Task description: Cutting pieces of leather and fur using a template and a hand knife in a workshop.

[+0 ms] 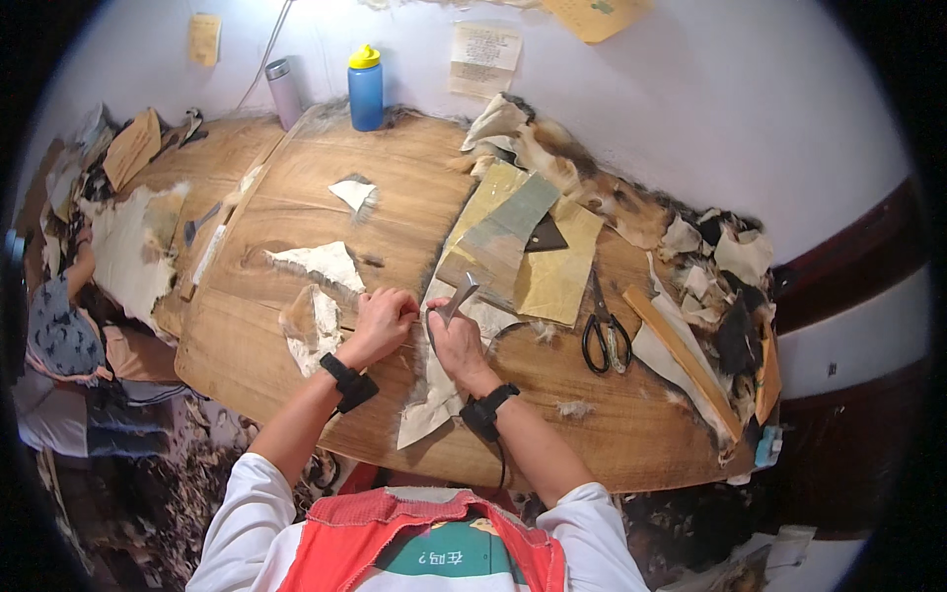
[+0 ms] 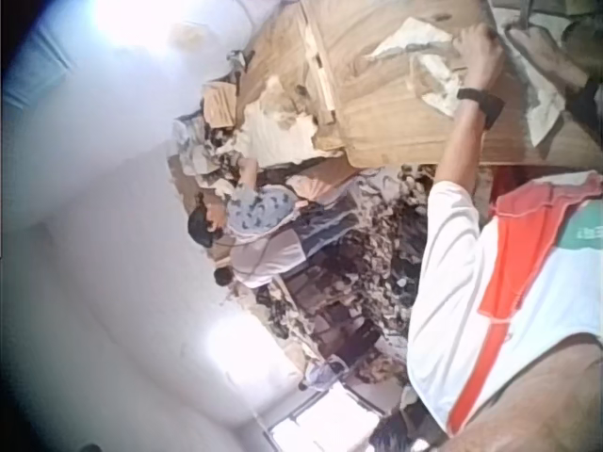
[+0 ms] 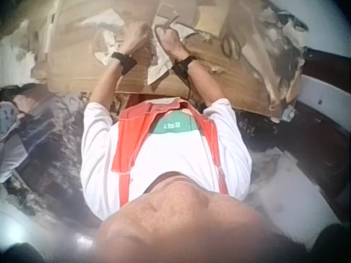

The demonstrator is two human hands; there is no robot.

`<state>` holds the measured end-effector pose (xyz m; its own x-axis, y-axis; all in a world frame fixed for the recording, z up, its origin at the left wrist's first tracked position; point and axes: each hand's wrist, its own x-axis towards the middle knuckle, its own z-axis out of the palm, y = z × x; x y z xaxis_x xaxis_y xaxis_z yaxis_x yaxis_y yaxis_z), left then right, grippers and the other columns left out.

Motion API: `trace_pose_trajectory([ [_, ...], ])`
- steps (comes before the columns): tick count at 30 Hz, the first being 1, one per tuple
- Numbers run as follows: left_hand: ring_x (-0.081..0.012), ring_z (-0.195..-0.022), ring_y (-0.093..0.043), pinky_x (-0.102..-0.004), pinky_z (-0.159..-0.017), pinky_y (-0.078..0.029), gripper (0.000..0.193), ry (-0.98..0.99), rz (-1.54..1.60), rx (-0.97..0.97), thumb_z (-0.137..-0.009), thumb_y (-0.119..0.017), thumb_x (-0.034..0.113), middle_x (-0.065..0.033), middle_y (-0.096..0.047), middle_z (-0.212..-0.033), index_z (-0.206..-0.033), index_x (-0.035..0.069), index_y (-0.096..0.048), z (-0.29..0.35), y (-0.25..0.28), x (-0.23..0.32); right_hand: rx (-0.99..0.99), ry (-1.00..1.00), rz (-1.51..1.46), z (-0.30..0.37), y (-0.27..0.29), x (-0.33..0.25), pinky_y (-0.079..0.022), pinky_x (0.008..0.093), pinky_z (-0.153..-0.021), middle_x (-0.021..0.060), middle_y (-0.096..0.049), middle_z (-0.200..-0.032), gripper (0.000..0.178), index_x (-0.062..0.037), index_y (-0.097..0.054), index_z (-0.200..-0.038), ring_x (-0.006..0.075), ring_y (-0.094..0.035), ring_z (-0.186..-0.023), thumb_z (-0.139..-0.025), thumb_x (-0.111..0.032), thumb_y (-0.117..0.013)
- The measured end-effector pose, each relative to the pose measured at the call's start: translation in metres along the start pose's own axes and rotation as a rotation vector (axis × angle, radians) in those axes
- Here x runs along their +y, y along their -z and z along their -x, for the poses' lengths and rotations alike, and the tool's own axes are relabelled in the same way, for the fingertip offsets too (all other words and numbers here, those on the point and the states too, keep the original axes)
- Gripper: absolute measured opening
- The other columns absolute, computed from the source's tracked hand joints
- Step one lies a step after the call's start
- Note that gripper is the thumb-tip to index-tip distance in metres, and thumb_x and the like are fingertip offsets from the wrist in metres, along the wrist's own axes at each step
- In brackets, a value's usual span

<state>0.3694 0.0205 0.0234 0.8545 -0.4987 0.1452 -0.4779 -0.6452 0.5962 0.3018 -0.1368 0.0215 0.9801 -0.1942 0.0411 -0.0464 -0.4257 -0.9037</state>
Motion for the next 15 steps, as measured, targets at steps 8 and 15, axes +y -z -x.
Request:
trace_pose_trajectory([
  [8, -0.0291, -0.092, -0.058, -0.0446, -0.084, -0.035, 0.006, 0.002, -0.049, -0.019, -0.079, -0.065, 0.016, -0.0087, -0.066, -0.087, -0.079, 0.01, -0.068, -0.007, -0.004, 0.0, -0.022, 0.037, 0.084, 0.0, -0.008, 0.005, -0.05, 0.0436, -0.082, 0.0219, -0.067, -0.098, 0.028, -0.0047, -0.062, -0.111, 0.0401, -0.065, -0.096, -0.095, -0.024, -0.049],
  [15, -0.0301, -0.09, -0.055, -0.0446, -0.087, -0.033, 0.005, -0.138, -0.004, 0.023, -0.077, -0.066, 0.011, -0.0086, -0.061, -0.082, -0.079, 0.008, -0.062, -0.006, -0.012, -0.003, 0.018, 0.07, 0.196, -0.006, -0.009, 0.0, -0.051, 0.0469, -0.077, 0.0225, -0.067, -0.091, 0.027, -0.0086, -0.062, -0.111, 0.0424, -0.065, -0.089, -0.096, -0.026, -0.049],
])
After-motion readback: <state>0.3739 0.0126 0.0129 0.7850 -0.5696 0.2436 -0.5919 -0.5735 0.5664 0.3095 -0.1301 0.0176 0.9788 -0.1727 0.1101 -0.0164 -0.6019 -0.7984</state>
